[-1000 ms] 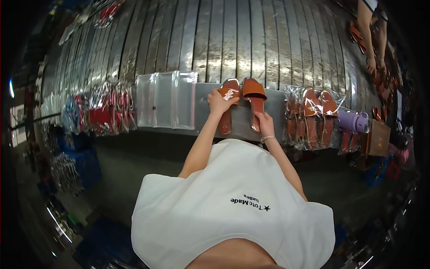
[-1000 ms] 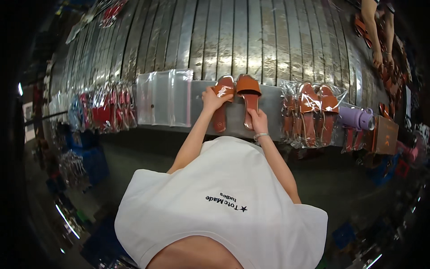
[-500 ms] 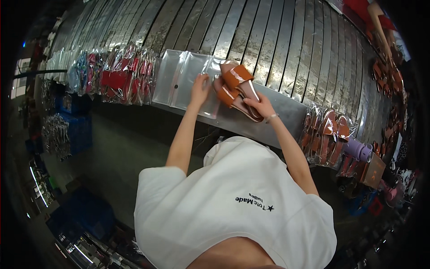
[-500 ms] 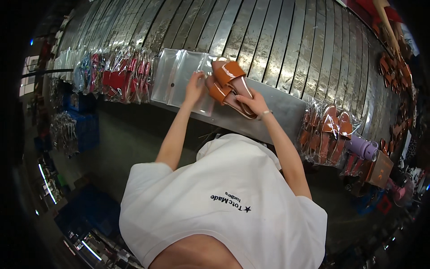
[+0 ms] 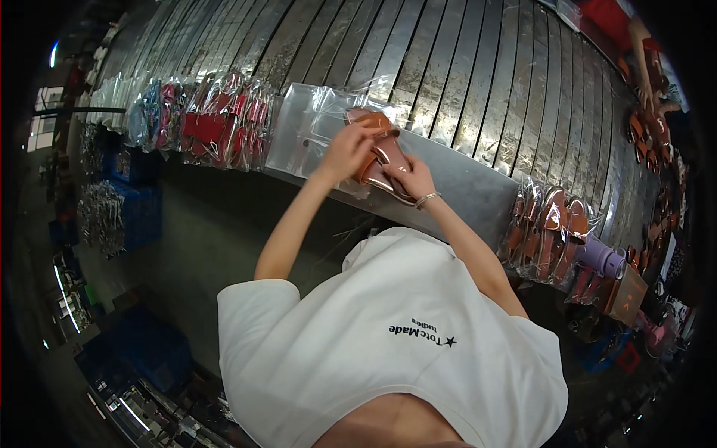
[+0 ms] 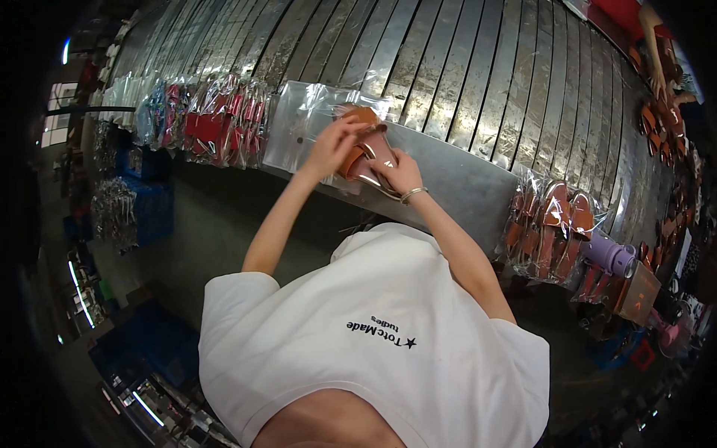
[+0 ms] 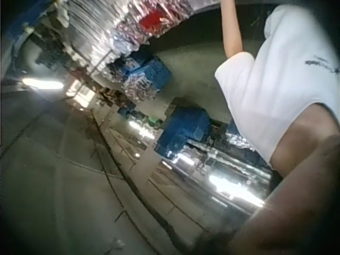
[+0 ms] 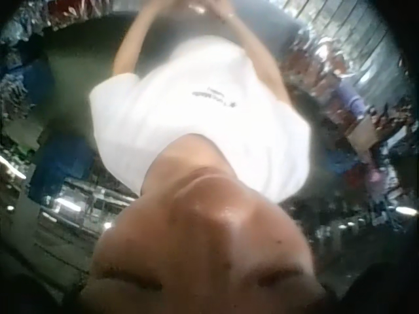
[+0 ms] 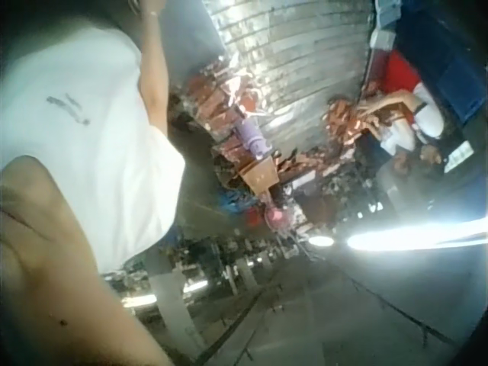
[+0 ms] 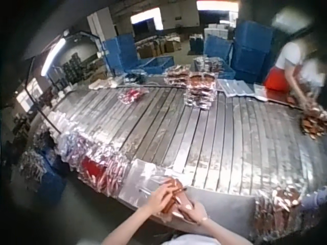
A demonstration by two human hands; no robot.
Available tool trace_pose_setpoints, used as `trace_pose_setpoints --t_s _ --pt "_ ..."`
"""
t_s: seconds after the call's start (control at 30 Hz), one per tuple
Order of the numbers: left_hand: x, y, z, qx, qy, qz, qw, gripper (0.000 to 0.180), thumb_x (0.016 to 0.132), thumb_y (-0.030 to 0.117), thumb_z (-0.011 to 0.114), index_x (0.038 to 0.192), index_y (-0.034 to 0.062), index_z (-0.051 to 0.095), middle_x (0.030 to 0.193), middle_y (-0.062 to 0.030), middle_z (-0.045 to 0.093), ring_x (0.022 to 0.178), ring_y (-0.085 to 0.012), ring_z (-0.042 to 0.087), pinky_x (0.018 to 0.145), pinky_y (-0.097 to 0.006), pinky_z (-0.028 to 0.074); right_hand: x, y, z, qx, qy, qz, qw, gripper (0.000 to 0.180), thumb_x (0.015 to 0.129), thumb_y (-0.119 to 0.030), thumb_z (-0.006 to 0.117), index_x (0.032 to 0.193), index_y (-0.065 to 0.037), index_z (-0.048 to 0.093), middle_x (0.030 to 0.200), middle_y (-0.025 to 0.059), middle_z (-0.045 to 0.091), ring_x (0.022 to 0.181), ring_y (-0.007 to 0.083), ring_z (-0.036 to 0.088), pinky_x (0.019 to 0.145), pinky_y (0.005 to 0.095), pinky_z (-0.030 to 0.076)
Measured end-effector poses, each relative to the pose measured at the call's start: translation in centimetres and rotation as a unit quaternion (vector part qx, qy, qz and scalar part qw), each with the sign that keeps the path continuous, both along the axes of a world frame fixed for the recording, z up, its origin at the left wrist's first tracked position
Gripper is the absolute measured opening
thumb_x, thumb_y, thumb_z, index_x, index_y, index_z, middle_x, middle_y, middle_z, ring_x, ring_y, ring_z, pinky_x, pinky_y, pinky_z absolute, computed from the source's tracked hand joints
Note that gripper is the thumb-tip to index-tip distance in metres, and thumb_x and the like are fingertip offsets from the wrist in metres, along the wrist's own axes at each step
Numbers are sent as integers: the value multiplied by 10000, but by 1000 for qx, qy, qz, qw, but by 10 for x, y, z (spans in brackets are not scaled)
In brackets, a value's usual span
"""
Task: The person repeatedly picks up pairs of brown leather sandals from a metal slatted table, places them into clear plastic bags, and sets the packaged items aside. The process is continuous and repetitive, involving handling the footwear and packaging materials by hand.
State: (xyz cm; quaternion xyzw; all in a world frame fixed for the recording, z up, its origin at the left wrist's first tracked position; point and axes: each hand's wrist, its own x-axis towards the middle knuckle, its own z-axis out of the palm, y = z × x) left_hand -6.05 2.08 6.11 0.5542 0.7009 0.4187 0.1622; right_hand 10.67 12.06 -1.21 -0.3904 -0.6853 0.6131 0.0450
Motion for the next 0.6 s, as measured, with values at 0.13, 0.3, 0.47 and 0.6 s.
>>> trace_pose_setpoints --t_s 0.13,0.3,0.47,0.6 --pt "51 23 22 40 115 -163 979 279 803 40 567 1081 49 577 1087 -82 605 1053 -285 556 910 -369 427 2 24 19 91 107 -49 989 423 729 -342 715 902 30 609 789 133 651 722 230 628 657 351 478" --pt "51 55 50 67 55 186 979 236 780 72 543 1003 18 598 922 -142 624 916 -316 595 850 -398 455 33 54 97 29 236 -226 945 325 743 -258 754 868 4 606 734 32 628 657 60 544 586 237 443" --pt "128 49 2 -198 -172 -247 933 363 846 27 477 1208 17 501 1124 -208 586 1024 -278 580 887 -330 433 43 79 119 65 194 -332 921 336 764 -271 736 867 8 579 782 52 621 687 79 538 616 239 438" --pt "151 48 13 -62 -589 -87 801 406 831 -40 530 1219 66 471 1110 -129 576 1024 -299 584 882 -387 472 58 77 88 2 200 -387 900 347 771 -282 731 888 8 580 780 44 616 682 97 538 619 255 441"
